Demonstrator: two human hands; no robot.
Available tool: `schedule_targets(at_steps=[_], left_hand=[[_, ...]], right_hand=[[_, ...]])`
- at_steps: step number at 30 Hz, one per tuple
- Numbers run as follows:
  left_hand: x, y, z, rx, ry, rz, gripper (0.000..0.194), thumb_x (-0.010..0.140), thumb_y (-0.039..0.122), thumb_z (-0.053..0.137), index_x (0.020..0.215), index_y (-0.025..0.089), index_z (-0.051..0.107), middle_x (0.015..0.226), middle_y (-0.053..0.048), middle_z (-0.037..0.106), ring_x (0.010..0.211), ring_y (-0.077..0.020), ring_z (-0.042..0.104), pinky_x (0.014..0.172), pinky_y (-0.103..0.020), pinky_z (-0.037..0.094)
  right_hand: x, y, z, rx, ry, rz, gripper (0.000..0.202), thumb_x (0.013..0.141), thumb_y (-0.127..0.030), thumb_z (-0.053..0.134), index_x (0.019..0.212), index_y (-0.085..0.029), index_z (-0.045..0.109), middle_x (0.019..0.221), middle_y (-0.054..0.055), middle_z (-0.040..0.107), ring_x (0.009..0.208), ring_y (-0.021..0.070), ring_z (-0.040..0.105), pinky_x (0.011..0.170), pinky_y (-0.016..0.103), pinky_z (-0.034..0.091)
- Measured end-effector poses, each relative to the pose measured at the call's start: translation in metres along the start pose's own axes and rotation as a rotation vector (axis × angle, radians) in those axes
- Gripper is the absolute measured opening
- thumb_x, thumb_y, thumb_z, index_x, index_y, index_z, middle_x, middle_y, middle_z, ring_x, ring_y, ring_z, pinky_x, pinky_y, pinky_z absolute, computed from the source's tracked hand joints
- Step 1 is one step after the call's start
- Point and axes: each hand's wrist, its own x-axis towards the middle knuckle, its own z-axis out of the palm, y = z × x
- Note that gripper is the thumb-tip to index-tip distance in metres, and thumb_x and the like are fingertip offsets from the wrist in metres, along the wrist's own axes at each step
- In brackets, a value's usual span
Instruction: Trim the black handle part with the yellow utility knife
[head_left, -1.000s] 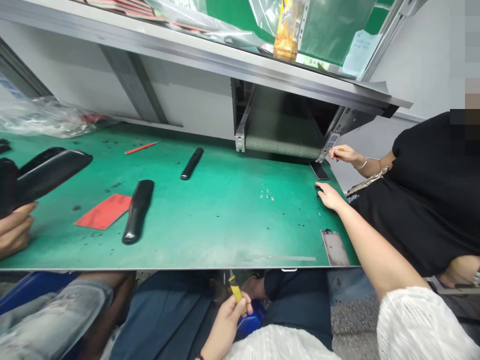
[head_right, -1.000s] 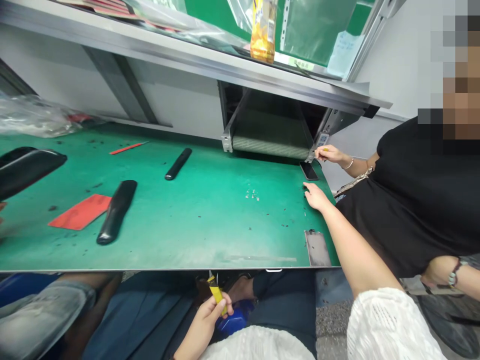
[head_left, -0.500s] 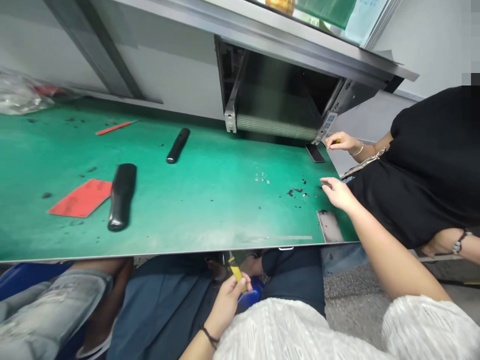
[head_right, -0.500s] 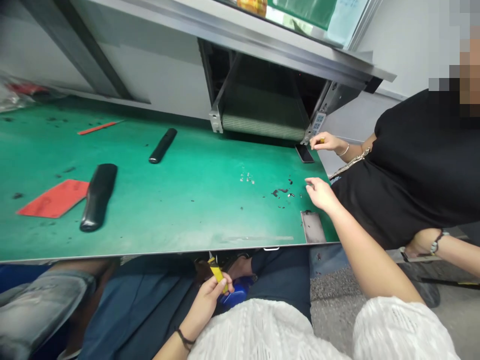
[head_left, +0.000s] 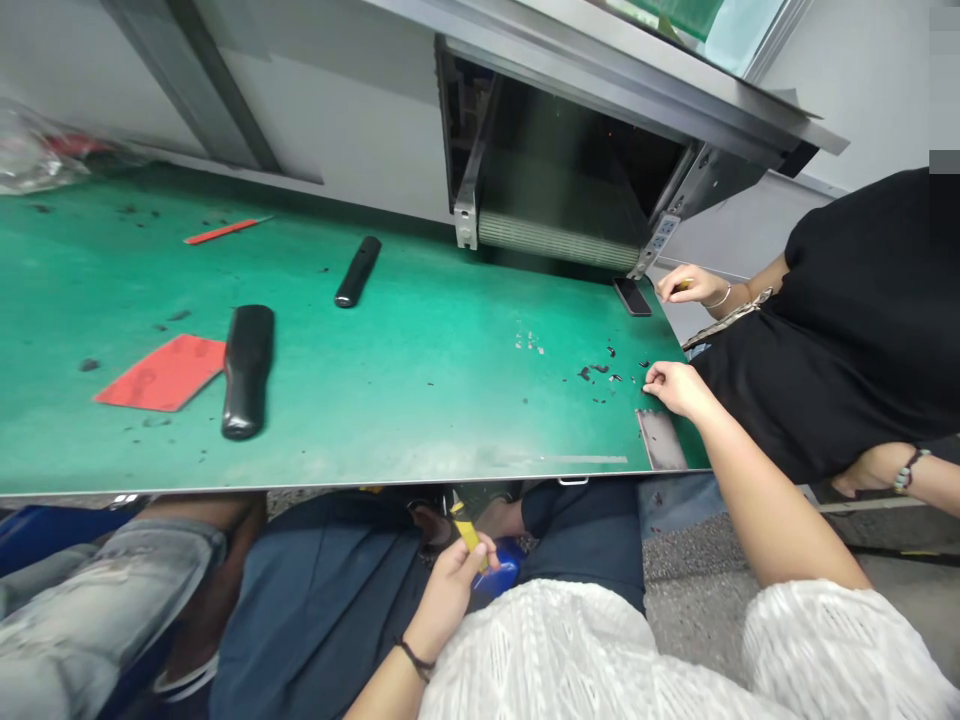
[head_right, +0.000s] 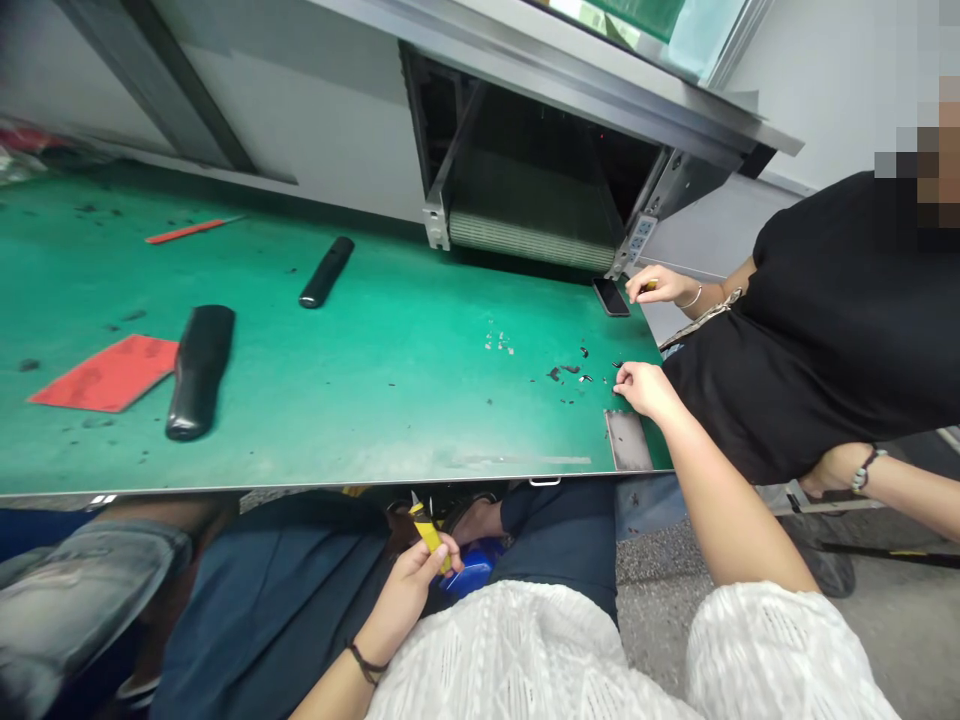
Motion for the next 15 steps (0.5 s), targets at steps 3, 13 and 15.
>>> schedule_targets(at_steps=[3,13,15], left_hand=[[0.0,-0.002,-0.001,-0.012,0.007,-0.001,0.05,0.087,0.065,0.07,0.087,0.015,0.069,0.076,-0.007,0.071,0.072,-0.0187,0.06,0.075,-0.031,0.047],[0.005,-0.005,0.002,-0.037,0.03,0.016,0.054,0.083,0.069,0.072,0.086,0.015,0.07,0.073,-0.007,0.07,0.069,-0.0193,0.061,0.073,-0.032,0.046],[0.005,-0.005,0.001,-0.045,0.034,0.018,0.054,0.083,0.069,0.072,0.086,0.015,0.069,0.072,-0.007,0.07,0.069,-0.0189,0.06,0.072,-0.032,0.046]], right_hand=[[0.015,0.01,0.001,-0.025,0.128,0.063,0.033,0.103,-0.042,0.067,0.123,-0.016,0.066,0.113,0.007,0.069,0.099,0.0202,0.068,0.093,0.042,0.059],[0.029,-0.039,0.023,0.006,0.116,-0.092,0.024,0.103,-0.036,0.066,0.119,-0.018,0.069,0.126,0.009,0.067,0.11,0.0213,0.067,0.1,0.044,0.058],[0.026,-0.048,0.023,0.028,0.12,-0.146,0.024,0.104,-0.035,0.065,0.12,-0.018,0.069,0.126,0.008,0.068,0.111,0.0213,0.067,0.102,0.044,0.057]])
